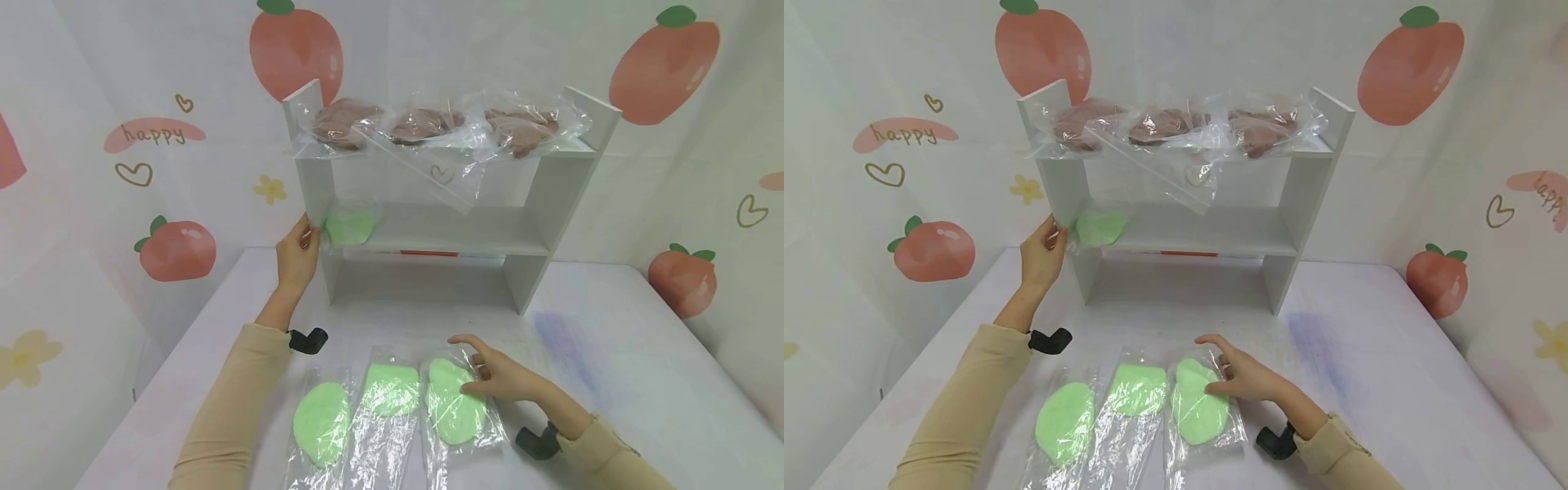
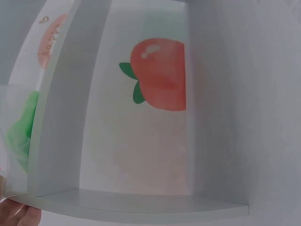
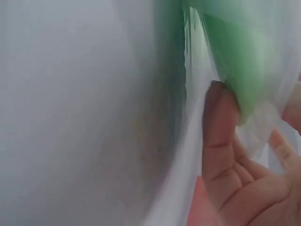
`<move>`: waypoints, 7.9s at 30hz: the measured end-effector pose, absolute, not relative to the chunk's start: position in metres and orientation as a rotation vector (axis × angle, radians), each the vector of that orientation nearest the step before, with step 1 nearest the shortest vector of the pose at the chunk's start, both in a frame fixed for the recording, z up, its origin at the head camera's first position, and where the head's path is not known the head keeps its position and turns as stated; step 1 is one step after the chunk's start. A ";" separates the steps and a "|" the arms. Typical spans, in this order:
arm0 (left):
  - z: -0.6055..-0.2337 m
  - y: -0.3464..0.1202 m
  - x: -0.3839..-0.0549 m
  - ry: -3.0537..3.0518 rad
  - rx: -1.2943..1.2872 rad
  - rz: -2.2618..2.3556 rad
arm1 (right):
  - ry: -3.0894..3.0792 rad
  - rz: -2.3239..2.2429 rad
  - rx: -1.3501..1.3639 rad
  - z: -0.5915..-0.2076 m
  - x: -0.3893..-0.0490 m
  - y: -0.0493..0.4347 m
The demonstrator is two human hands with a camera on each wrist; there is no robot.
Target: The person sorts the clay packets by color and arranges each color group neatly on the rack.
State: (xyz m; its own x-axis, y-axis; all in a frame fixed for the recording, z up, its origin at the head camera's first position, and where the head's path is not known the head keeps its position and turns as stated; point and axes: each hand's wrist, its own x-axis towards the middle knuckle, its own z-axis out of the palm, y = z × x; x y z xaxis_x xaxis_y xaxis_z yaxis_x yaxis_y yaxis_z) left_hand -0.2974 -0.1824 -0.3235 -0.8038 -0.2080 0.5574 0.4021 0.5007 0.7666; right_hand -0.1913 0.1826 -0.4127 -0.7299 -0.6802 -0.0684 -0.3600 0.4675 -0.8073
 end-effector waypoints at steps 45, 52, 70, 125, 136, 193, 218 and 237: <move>-0.325 -0.182 -0.298 -2.110 -0.167 -1.291 | 2.441 -1.586 -0.824 -0.372 -0.208 0.190; -0.324 -0.181 -0.297 -2.104 -0.165 -1.289 | 2.458 -1.669 -0.792 -0.359 -0.213 0.186; -0.325 -0.181 -0.298 -2.102 -0.165 -1.288 | 2.594 -1.694 -0.673 -0.328 -0.229 0.169; -0.325 -0.180 -0.298 -2.089 -0.166 -1.272 | 2.615 -1.888 -0.329 -0.297 -0.298 0.094; -0.326 -0.181 -0.298 -2.097 -0.154 -1.271 | 2.845 -1.867 -0.263 -0.297 -0.303 0.080; -0.326 -0.181 -0.297 -2.088 -0.153 -1.256 | 2.935 -1.578 -0.754 -0.313 -0.246 0.124; -0.325 -0.180 -0.296 -2.098 -0.138 -1.268 | 2.562 -1.254 -0.794 -0.378 -0.208 0.135; -0.326 -0.179 -0.297 -2.101 -0.134 -1.276 | 2.237 -1.253 -0.644 -0.407 -0.191 0.126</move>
State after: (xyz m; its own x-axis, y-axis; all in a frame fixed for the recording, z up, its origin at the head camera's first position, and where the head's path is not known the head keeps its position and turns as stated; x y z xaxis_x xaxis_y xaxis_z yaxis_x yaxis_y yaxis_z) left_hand -0.2969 -0.1791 -0.3258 -0.7725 -0.2434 0.5865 0.4082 0.5171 0.7523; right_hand -0.1911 0.1265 -0.4066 -0.7671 -0.6136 -0.1872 -0.1610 0.4666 -0.8697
